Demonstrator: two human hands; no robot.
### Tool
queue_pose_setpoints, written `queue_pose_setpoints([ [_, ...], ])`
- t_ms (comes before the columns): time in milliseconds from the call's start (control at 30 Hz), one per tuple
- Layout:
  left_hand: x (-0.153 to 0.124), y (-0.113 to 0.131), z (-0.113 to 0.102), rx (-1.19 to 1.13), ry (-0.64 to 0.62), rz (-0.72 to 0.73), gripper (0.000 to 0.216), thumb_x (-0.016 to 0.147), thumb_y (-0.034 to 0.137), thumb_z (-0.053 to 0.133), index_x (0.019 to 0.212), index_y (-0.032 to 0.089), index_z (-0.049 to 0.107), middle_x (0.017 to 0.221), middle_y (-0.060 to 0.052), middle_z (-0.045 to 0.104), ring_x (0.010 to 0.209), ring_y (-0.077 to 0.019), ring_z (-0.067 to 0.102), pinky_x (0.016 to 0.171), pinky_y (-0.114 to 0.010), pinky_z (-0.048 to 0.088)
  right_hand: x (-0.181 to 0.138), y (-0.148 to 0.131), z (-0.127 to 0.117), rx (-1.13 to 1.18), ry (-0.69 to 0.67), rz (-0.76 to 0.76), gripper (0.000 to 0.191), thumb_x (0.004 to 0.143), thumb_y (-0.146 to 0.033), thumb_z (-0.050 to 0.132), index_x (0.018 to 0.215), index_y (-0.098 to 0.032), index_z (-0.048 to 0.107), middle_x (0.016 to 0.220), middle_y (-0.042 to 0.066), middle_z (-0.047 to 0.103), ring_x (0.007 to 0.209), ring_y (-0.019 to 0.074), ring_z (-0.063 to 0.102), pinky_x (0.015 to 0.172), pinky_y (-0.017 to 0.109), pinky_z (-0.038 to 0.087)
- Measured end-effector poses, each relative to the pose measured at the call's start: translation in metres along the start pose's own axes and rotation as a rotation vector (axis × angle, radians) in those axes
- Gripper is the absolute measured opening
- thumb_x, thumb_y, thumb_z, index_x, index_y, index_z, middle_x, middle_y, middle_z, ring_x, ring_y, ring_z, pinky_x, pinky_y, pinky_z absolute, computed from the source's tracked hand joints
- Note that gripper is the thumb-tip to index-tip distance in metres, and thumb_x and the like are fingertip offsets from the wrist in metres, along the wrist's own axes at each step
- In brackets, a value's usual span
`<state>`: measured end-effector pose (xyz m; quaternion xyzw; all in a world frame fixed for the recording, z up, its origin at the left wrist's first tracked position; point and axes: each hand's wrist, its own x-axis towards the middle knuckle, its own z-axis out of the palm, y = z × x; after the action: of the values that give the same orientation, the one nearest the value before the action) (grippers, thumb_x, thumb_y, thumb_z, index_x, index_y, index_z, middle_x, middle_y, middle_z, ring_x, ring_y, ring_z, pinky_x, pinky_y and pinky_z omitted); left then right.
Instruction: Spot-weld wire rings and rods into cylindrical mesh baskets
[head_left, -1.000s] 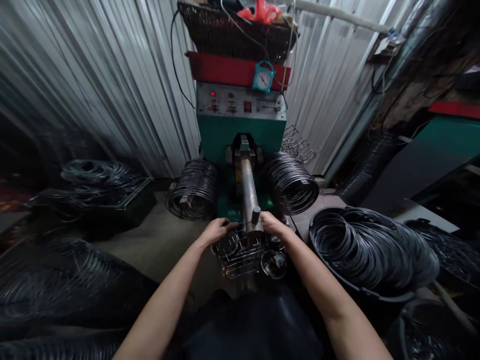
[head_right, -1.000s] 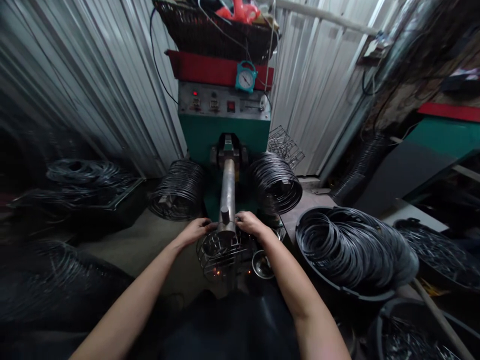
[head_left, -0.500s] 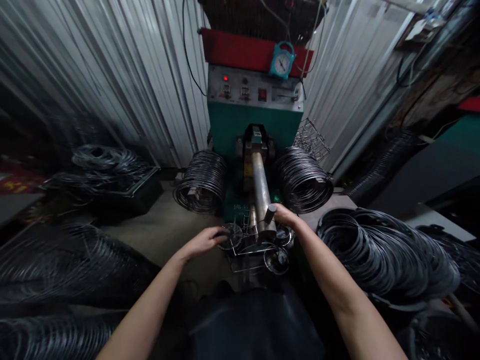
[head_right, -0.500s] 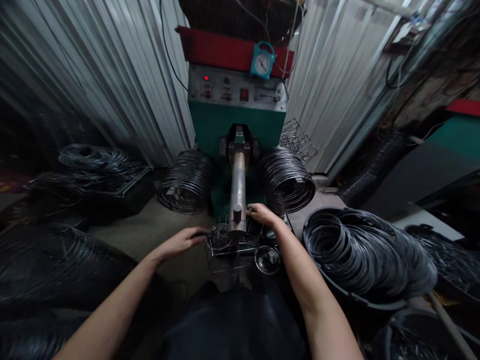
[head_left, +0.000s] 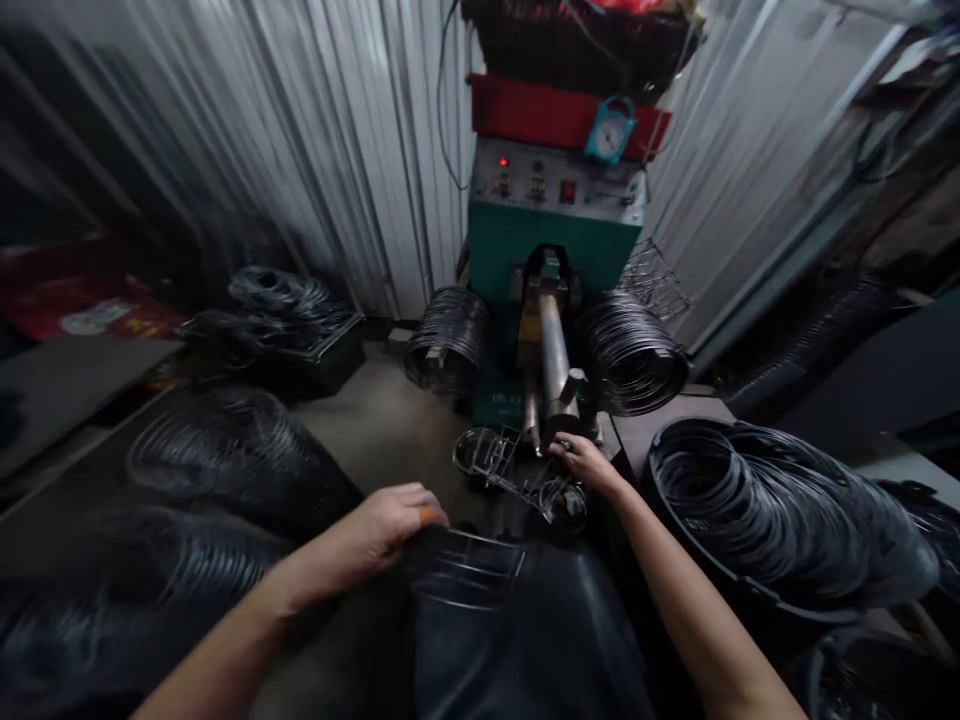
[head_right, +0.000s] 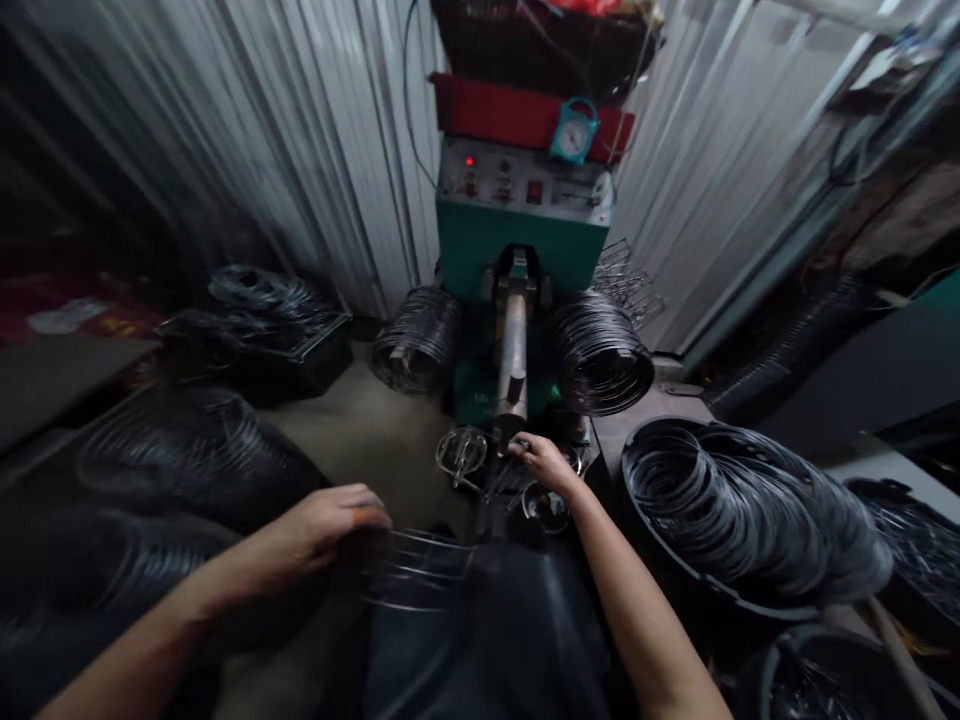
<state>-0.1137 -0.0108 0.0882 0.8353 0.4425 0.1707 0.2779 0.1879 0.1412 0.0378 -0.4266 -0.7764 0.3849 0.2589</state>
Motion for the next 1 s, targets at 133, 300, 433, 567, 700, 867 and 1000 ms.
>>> queue_pose_setpoints([
  [133,-0.063,0.017,-0.034,0.047,0.034,-0.212,0.024,0.078,0.023,0.045,0.090,0.029,0.065,0.088,-0.002,0.063,0.081,-0.0174,0.057,0.075,-0.026,0.043,-0.030,-0.002,0.027,0.037,0.017,0.061,0.029,0.079,-0.045,0.050,0.070,-0.018,0.058,0.063,-0.002,0.053,0.063,0.0131,0.049,0.061,0.023,0.040],
  [300,-0.104,-0.003,-0.009,0.155,0.120,-0.467,0.026,0.077,0.017,0.044,0.088,0.026,0.065,0.085,-0.004,0.062,0.081,-0.0180,0.055,0.077,-0.028,0.042,-0.051,-0.009,0.060,0.067,-0.023,0.119,0.034,0.078,-0.050,0.049,0.070,-0.018,0.057,0.061,-0.001,0.052,0.059,0.0139,0.049,0.057,0.023,0.040],
  [433,-0.111,-0.042,0.046,0.273,0.144,-0.554,0.026,0.078,0.011,0.041,0.087,0.021,0.064,0.082,-0.006,0.061,0.080,-0.0193,0.054,0.075,-0.029,0.043,-0.053,-0.015,0.072,0.062,-0.007,0.130,0.037,0.077,-0.053,0.050,0.070,-0.018,0.058,0.060,-0.001,0.054,0.059,0.0147,0.050,0.056,0.024,0.041],
  [567,-0.108,-0.088,0.100,0.227,0.176,-0.653,0.026,0.080,0.007,0.041,0.084,0.018,0.063,0.084,-0.008,0.062,0.083,-0.0195,0.055,0.078,-0.030,0.042,-0.054,-0.018,0.073,0.060,0.000,0.144,0.038,0.076,-0.054,0.050,0.071,-0.018,0.059,0.064,0.001,0.057,0.063,0.0159,0.052,0.059,0.024,0.043],
  [700,-0.100,-0.133,0.142,0.157,0.179,-0.780,0.023,0.082,0.008,0.042,0.085,0.018,0.062,0.088,-0.008,0.063,0.088,-0.0194,0.056,0.081,-0.030,0.041,-0.058,-0.015,0.071,0.020,0.022,0.176,0.038,0.075,-0.055,0.051,0.071,-0.018,0.060,0.065,0.002,0.058,0.065,0.0173,0.053,0.061,0.025,0.044],
  [867,-0.086,-0.189,0.181,0.074,0.143,-0.927,0.015,0.082,0.011,0.049,0.085,0.018,0.062,0.087,-0.007,0.065,0.086,-0.0180,0.059,0.076,-0.027,0.043,-0.057,-0.003,0.071,0.001,0.046,0.246,0.038,0.074,-0.056,0.054,0.073,-0.018,0.061,0.069,0.004,0.061,0.068,0.0188,0.057,0.063,0.025,0.045],
  [1000,-0.072,-0.229,0.205,0.026,0.080,-1.016,0.014,0.086,0.026,0.053,0.093,0.015,0.060,0.095,-0.005,0.063,0.089,-0.0166,0.059,0.081,-0.034,0.046,-0.048,0.004,0.075,-0.006,0.048,0.318,0.041,0.071,-0.059,0.055,0.073,-0.018,0.062,0.069,0.005,0.063,0.069,0.0195,0.059,0.063,0.024,0.047],
])
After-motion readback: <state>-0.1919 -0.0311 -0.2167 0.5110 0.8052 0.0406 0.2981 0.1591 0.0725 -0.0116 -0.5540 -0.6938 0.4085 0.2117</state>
